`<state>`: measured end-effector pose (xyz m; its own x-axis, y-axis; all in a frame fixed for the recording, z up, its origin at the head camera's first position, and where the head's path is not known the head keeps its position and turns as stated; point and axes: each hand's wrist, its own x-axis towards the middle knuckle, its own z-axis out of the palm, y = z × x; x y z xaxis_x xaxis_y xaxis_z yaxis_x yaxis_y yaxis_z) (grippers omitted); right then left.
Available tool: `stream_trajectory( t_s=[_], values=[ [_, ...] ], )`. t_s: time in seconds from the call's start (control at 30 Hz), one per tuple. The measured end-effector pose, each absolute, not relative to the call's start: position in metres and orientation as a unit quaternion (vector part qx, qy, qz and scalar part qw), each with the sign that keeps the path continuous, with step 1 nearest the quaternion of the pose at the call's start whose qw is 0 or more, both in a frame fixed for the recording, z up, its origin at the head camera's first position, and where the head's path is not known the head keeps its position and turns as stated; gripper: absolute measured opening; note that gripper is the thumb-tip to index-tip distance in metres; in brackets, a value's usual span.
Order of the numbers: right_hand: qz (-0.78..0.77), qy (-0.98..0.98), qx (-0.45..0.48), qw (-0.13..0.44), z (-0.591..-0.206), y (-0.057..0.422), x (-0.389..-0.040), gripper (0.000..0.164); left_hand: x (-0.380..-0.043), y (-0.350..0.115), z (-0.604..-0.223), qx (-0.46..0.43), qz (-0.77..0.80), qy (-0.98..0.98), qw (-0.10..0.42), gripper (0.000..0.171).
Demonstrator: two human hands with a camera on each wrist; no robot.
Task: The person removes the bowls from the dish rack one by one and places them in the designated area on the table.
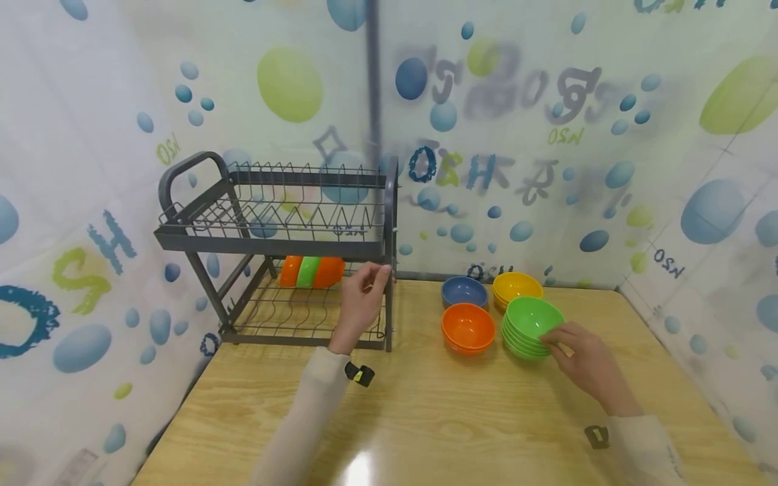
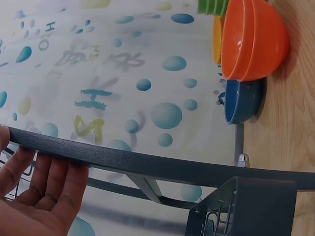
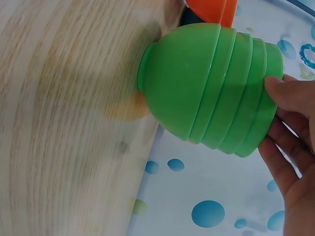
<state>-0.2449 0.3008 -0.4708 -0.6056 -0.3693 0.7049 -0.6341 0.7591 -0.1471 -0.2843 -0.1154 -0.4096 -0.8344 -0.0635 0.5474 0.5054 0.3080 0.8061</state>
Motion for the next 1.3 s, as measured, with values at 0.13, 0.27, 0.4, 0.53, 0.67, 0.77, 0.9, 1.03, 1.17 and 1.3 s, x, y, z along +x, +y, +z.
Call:
stream_trajectory(
  t_s=[0.13,0.27,0.4,0.53,0.67,0.77,0.9,1.03,1.17,1.3],
  values=[
    [0.196,-0.874,0.288,0.338,-0.473,0.302,-0.246,0.031,-0.283,-0.115,-0.41,-0.137,-0.571,-0.77,0.25,0.03],
    [0.193,-0.879,0.284,0.332,-0.471,0.301,-0.246,0.031,-0.283,-0.115,-0.412,-0.133,-0.571,-0.769,0.253,0.029],
    [0.189,-0.887,0.269,0.324,-0.467,0.297,-0.242,0.029,-0.282,-0.114,-0.413,-0.129,-0.578,-0.765,0.253,0.029],
    [0.191,-0.894,0.253,0.317,-0.464,0.291,-0.239,0.033,-0.28,-0.113,-0.412,-0.121,-0.584,-0.764,0.249,0.029],
    [0.212,-0.897,0.244,0.302,-0.463,0.282,-0.238,0.039,-0.281,-0.114,-0.413,-0.123,-0.581,-0.766,0.246,0.029],
    [0.231,-0.9,0.241,0.281,-0.462,0.274,-0.238,0.043,-0.281,-0.114,-0.412,-0.121,-0.574,-0.771,0.246,0.029],
    [0.252,-0.901,0.242,0.257,-0.456,0.261,-0.24,0.049,-0.282,-0.114,-0.411,-0.122,-0.566,-0.777,0.25,0.03],
    [0.287,-0.902,0.238,0.218,-0.448,0.244,-0.243,0.058,-0.282,-0.114,-0.411,-0.122,-0.561,-0.779,0.25,0.031],
    [0.319,-0.902,0.231,0.176,-0.439,0.223,-0.248,0.066,-0.283,-0.115,-0.411,-0.125,-0.559,-0.781,0.249,0.03],
    [0.357,-0.896,0.228,0.136,-0.431,0.2,-0.255,0.073,-0.284,-0.116,-0.411,-0.127,-0.558,-0.781,0.249,0.029]
  ],
)
